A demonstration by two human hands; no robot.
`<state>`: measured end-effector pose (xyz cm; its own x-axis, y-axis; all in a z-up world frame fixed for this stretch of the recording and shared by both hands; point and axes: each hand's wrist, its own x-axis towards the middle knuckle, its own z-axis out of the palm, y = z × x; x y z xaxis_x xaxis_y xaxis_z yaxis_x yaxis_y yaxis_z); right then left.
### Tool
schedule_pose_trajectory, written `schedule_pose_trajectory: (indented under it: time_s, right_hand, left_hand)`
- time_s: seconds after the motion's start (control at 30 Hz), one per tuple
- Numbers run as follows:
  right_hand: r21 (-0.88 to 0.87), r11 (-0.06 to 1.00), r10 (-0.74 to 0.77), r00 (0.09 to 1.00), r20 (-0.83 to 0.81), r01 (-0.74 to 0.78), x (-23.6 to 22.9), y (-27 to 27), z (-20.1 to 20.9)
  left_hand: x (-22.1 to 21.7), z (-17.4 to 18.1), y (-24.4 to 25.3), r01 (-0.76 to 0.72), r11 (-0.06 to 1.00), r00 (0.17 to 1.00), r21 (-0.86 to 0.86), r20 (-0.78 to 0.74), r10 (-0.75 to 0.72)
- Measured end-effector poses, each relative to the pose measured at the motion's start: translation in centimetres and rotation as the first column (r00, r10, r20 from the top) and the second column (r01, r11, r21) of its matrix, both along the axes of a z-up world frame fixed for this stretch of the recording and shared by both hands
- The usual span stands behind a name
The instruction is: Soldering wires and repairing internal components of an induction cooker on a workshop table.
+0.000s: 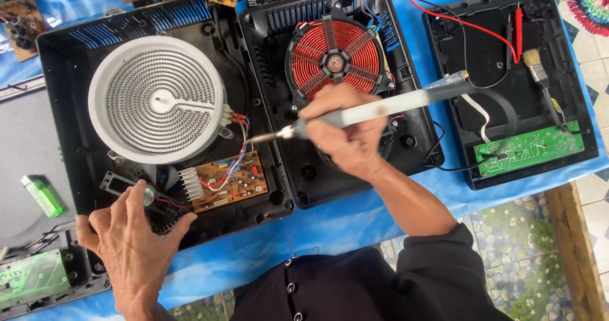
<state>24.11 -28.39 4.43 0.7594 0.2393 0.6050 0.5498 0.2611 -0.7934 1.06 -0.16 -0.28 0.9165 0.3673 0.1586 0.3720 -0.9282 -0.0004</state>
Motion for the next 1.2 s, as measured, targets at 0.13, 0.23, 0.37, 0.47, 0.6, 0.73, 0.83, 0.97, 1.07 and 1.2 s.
schedule_pose_trajectory:
  time_s: [0.13, 0.23, 0.37, 0.47, 0.6, 0.73, 0.83, 0.97, 1.07, 1.2]
  right_hand:
    - [0.01, 0.991, -0.135, 0.988, 0.077, 0.135, 1.2, -2.8, 0.9]
    - [0.055, 0.985, -0.169, 0.983, 0.066, 0.166, 1.6, -3.7, 1.0]
    - [-0.013, 0.982, -0.185, 0.98, 0.077, 0.186, 1.9, -4.5, 0.2]
    - [-0.109, 0.966, -0.226, 0.969, 0.096, 0.236, 1.7, -4.8, -0.5]
    - [-0.362, 0.878, -0.226, 0.937, 0.265, 0.314, 1.8, -5.1, -1.4]
    - [-0.407, 0.866, -0.19, 0.944, 0.27, 0.291, 2.3, -5.3, -2.8]
    - [-0.426, 0.851, -0.175, 0.931, 0.319, 0.306, 2.3, -5.1, -3.4]
    - [-0.394, 0.869, -0.17, 0.929, 0.328, 0.298, 2.2, -4.6, -3.9]
    - [-0.395, 0.869, -0.17, 0.93, 0.327, 0.298, 2.1, -4.4, -4.0]
    - [-0.387, 0.876, -0.181, 0.94, 0.289, 0.288, 2.3, -4.3, -4.5]
  left_hand:
    - [0.2, 0.1, 0.0, -0.025, 1.0, 0.999, -0.015, -0.023, 0.025]
    - [0.1, -0.3, 0.3, -0.02, 1.0, 1.0, 0.003, -0.004, 0.02]
    - [0.4, 0.2, 0.3, -0.015, 1.0, 0.999, -0.004, -0.034, 0.015]
    - [0.5, 0.5, 0.2, -0.011, 1.0, 0.998, -0.017, -0.055, 0.01]
    - [0.3, 0.0, 0.1, -0.008, 1.0, 1.0, -0.003, -0.028, 0.008]
    - [0.2, -0.3, 0.2, -0.023, 1.0, 0.998, -0.008, -0.053, 0.023]
    - [0.0, -0.2, -0.1, -0.022, 1.0, 0.999, -0.002, -0.047, 0.022]
    - [-0.1, -0.3, -0.2, -0.008, 0.999, 1.0, -0.039, -0.012, 0.008]
    - [-0.3, -0.4, -0.2, -0.008, 0.998, 1.0, -0.056, -0.015, 0.008]
    - [-0.4, -0.8, 0.0, 0.008, 1.0, 1.0, -0.027, 0.008, -0.008]
